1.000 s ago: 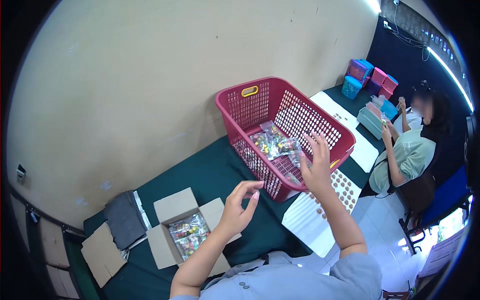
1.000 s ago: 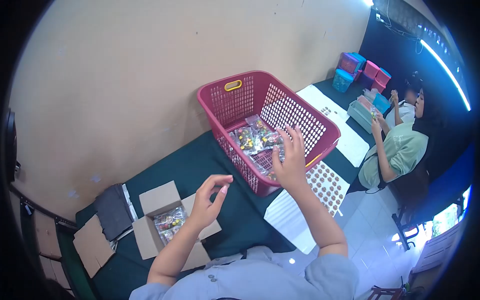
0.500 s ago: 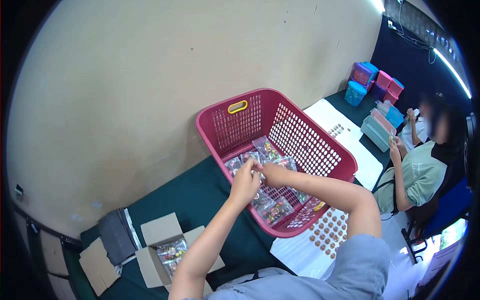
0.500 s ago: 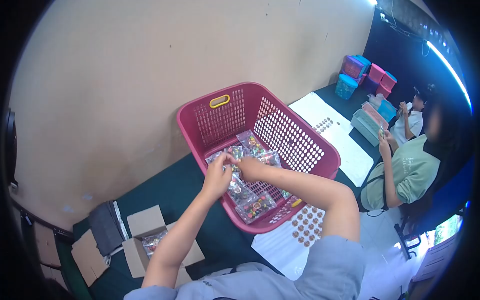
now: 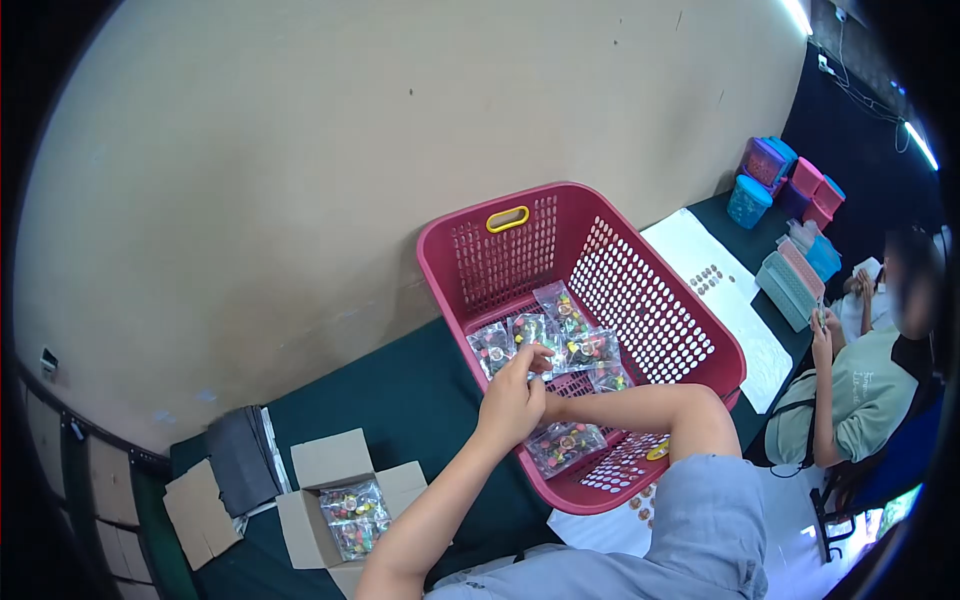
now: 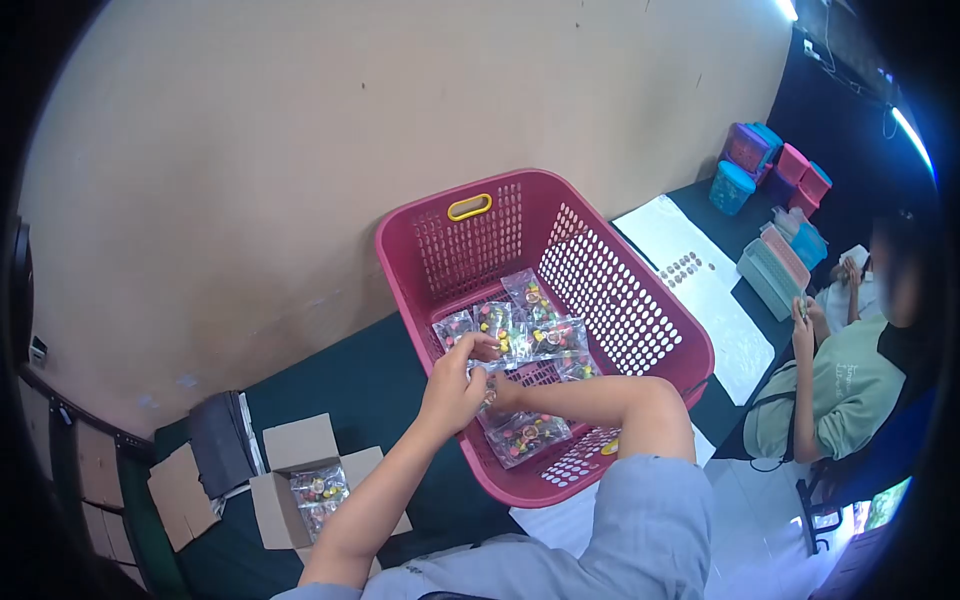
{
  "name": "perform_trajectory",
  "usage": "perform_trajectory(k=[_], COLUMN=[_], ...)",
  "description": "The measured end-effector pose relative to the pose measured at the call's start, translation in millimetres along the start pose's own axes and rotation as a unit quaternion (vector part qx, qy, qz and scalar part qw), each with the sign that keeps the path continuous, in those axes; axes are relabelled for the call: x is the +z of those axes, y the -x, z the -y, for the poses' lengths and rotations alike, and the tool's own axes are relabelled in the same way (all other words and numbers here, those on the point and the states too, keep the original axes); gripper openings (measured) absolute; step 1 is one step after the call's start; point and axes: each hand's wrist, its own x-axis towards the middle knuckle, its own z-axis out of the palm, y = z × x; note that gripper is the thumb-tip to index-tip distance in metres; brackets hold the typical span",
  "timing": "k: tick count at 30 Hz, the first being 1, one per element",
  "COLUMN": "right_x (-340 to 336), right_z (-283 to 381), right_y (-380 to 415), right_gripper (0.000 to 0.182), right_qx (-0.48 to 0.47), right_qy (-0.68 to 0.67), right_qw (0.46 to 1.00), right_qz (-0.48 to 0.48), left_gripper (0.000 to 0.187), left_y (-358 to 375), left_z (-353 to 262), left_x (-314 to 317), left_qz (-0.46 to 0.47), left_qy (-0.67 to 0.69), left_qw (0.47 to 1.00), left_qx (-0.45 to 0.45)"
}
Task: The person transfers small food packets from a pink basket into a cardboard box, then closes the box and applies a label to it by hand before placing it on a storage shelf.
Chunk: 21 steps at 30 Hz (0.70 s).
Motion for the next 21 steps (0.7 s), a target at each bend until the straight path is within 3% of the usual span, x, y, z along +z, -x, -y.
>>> perform_trajectory(k=[7,14,21], right_x=[3,15,3], right_z=[6,4,-6], right_y=[-6,-4,9], right_gripper=[0.034,0.032,0.029], right_qx=[-0.011,-0.027,-0.030], right_qy=[-0.134,-0.257,-0.372], right_qw=[0.991,0.966,0.927], right_qz=[-0.015,-0.024,-0.028], left_gripper=[0.033,0.028,0.024], left_y=[3,5,14], left_z=[-2,-1,-2], left_x=[2,2,-6], left_qz=[0.001,-0.038,-0.147], left_qy=[-0.046,0.022,0.090], left_qw=[0.999,0.998,0.982], left_qx=[0.000,0.043,0.079])
